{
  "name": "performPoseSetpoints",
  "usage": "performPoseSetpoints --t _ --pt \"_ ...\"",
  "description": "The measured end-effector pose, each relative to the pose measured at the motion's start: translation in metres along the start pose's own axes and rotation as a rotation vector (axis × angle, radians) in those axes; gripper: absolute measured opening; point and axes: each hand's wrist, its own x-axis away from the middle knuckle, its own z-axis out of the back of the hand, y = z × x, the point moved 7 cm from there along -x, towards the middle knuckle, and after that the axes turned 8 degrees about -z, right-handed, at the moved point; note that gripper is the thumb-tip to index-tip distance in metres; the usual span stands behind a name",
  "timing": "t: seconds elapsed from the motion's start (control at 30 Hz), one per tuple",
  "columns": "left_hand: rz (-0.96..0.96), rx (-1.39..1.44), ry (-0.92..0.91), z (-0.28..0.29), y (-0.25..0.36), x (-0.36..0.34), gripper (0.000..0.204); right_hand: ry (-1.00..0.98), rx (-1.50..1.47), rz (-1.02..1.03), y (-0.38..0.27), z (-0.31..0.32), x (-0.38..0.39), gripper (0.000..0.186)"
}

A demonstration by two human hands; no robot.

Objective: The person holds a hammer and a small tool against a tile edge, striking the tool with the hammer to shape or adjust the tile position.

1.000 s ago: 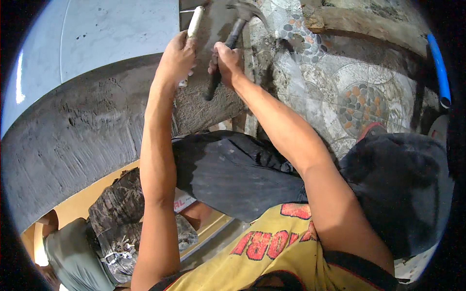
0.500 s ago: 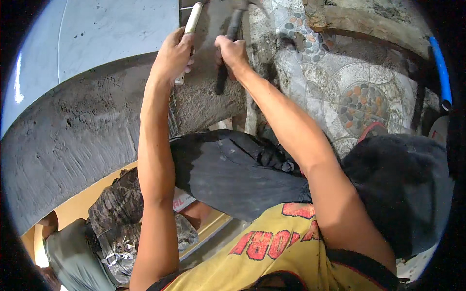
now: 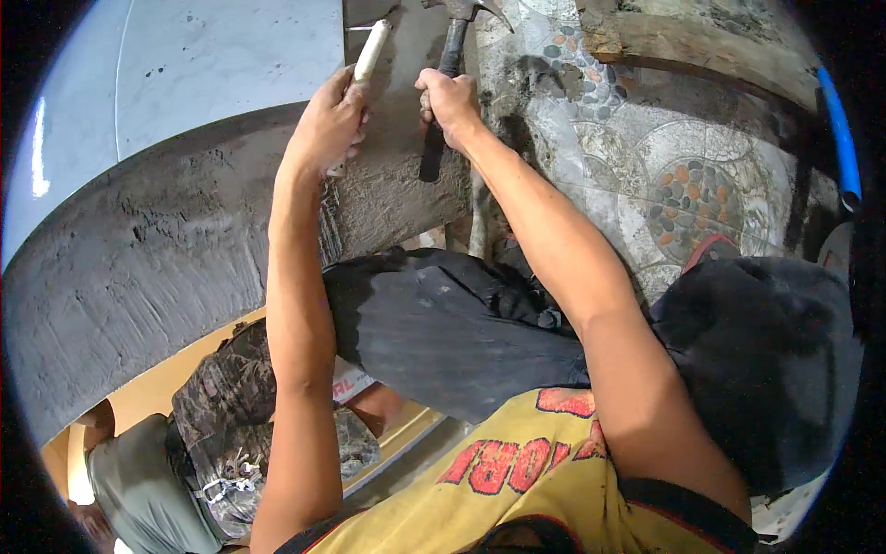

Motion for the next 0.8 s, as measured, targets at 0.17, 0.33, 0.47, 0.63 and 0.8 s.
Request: performPoseSetpoints --t 0.17,0.33,0.47,0.63,0.8 --pt "-0.019 -0.03 -0.034 0.004 -0.009 -0.003 0.045 -0.001 0.026 0.029 0.005 -0.001 0.002 0.021" --pt "-0.107 -0.061 -0.045 0.003 -0.003 -0.006 0.043 0.03 0.026 0.037 0.007 0.004 -0.003 0.023" --pt "-0.073 -0.043 -0.042 0.001 -0.008 -0.009 0.042 0.013 -0.003 0.032 0.009 0.001 -0.002 0.024" --pt "-0.085 -0.074 0.005 -0.003 -0.002 -0.009 0.041 0.065 -0.003 0.081 0.006 0.004 -0.001 0.023" --pt "-0.141 -0.133 0.041 -0.007 0.001 -0.014 0.041 -0.037 -0.142 0.01 0.024 -0.013 0.007 0.019"
